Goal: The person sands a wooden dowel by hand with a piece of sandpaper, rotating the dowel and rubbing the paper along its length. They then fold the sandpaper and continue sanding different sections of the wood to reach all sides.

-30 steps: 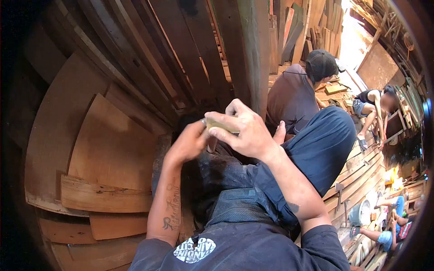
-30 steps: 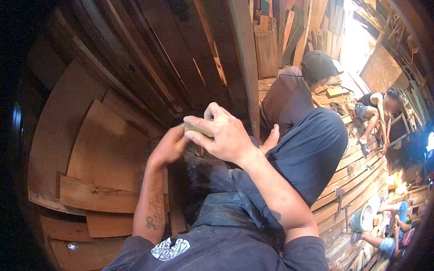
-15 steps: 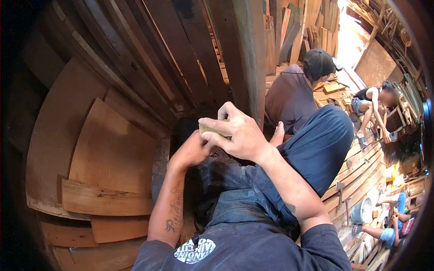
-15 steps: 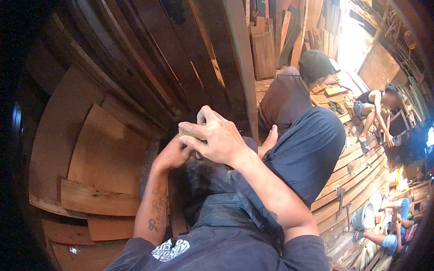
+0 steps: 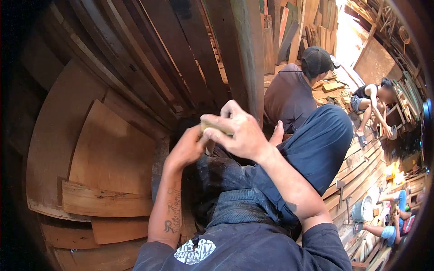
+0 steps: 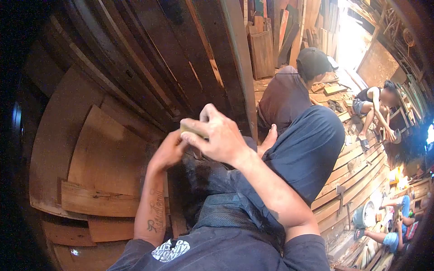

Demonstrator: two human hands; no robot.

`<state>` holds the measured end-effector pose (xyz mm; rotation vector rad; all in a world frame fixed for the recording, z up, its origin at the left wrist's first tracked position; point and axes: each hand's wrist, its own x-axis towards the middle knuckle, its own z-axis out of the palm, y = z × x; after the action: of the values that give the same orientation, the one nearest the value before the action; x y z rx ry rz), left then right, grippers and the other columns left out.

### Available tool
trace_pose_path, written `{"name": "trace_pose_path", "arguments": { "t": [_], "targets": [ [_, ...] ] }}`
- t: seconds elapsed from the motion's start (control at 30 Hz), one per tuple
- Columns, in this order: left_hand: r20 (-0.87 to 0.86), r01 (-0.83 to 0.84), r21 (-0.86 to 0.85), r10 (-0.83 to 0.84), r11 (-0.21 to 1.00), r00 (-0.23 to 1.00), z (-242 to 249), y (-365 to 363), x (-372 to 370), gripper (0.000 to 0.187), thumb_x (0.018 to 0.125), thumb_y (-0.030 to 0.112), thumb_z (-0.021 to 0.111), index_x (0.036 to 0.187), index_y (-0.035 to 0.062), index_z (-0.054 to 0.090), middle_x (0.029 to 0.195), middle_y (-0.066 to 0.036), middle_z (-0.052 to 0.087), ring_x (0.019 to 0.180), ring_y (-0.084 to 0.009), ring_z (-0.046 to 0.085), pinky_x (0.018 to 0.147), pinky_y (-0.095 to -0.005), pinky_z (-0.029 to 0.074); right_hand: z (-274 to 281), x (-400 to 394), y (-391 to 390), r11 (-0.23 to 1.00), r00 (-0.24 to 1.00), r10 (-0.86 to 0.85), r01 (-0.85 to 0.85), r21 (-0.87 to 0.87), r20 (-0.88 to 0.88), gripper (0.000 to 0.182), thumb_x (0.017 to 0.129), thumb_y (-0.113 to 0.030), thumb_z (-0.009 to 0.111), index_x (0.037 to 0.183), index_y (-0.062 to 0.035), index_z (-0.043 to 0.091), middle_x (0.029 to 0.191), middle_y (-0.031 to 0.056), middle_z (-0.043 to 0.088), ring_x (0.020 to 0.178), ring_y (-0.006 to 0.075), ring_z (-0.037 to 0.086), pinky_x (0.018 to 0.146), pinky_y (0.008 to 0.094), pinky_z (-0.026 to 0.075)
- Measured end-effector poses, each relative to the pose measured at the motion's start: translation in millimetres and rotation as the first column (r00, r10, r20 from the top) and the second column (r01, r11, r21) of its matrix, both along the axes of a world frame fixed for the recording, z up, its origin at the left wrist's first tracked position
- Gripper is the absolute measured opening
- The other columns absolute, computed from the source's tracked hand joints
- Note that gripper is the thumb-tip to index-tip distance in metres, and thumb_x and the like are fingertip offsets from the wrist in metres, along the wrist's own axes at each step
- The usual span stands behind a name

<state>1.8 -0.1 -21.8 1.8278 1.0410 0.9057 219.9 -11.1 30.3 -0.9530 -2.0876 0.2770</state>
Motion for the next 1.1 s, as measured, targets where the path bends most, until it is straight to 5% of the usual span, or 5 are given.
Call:
{"name": "trace_pose_path", "arguments": {
  "t": [0.37,0.47,0.63,0.73,1.1],
  "targets": [
    [-0.003,0.031,0.185,-0.031,0.982,1.000,-15.4,-1.5,3.9,0.034,0.118,0.030,0.061,0.129,-0.0010,0.070,0.095,-0.008,0.074,0.086,-0.0140,0.065,0.081,-0.0357,0.057,-3.2,-6.8,-2.6,0.998,1.000,0.019,-0.019,0.059,-0.004,0.036,0.099,-0.035,0.083,0.130,-0.0157,0.084,0.097,0.0121,0.060,0.082,0.0283,0.069,0.076,0.0424,0.059],
    [-0.041,0.004,-0.046,-0.006,0.999,0.999,12.1,-2.4,1.5,0.035,0.117,0.031,0.064,0.128,-0.0020,0.070,0.094,-0.007,0.073,0.084,-0.0136,0.063,0.080,-0.0355,0.055,6.1,2.0,1.2,0.997,0.997,-0.075,0.074,-0.032,-0.029,0.035,0.100,-0.042,0.079,0.126,-0.0194,0.085,0.096,0.0132,0.059,0.087,0.0310,0.071,0.078,0.0460,0.060],
    [0.052,0.010,0.129,-0.017,0.992,0.998,-4.5,-7.9,8.4,0.043,0.118,0.039,0.062,0.112,-0.0032,0.067,0.086,-0.006,0.068,0.079,-0.0143,0.058,0.073,-0.0357,0.053,-4.7,-7.9,-2.3,0.999,0.999,0.017,-0.015,0.046,-0.045,0.035,0.100,-0.043,0.079,0.128,-0.0213,0.084,0.098,0.0133,0.059,0.084,0.0322,0.071,0.077,0.0466,0.060],
    [-0.017,0.026,-0.068,-0.028,0.997,0.999,2.6,-4.8,2.3,0.042,0.118,0.038,0.062,0.110,-0.0032,0.066,0.086,-0.006,0.068,0.079,-0.0146,0.059,0.073,-0.0359,0.053,-0.4,-4.0,0.2,1.000,1.000,-0.024,0.024,0.003,-0.016,0.034,0.100,-0.043,0.080,0.127,-0.0220,0.084,0.098,0.0124,0.059,0.084,0.0316,0.070,0.077,0.0460,0.060],
    [0.038,0.033,-0.029,-0.031,0.999,0.999,7.5,-4.4,3.0,0.039,0.117,0.035,0.064,0.112,-0.0034,0.068,0.085,-0.007,0.068,0.079,-0.0143,0.060,0.074,-0.0362,0.054,3.6,3.4,3.5,0.992,0.993,-0.120,0.119,-0.034,-0.017,0.036,0.100,-0.043,0.080,0.128,-0.0198,0.085,0.097,0.0125,0.060,0.087,0.0320,0.072,0.077,0.0442,0.061]
  ]
}}
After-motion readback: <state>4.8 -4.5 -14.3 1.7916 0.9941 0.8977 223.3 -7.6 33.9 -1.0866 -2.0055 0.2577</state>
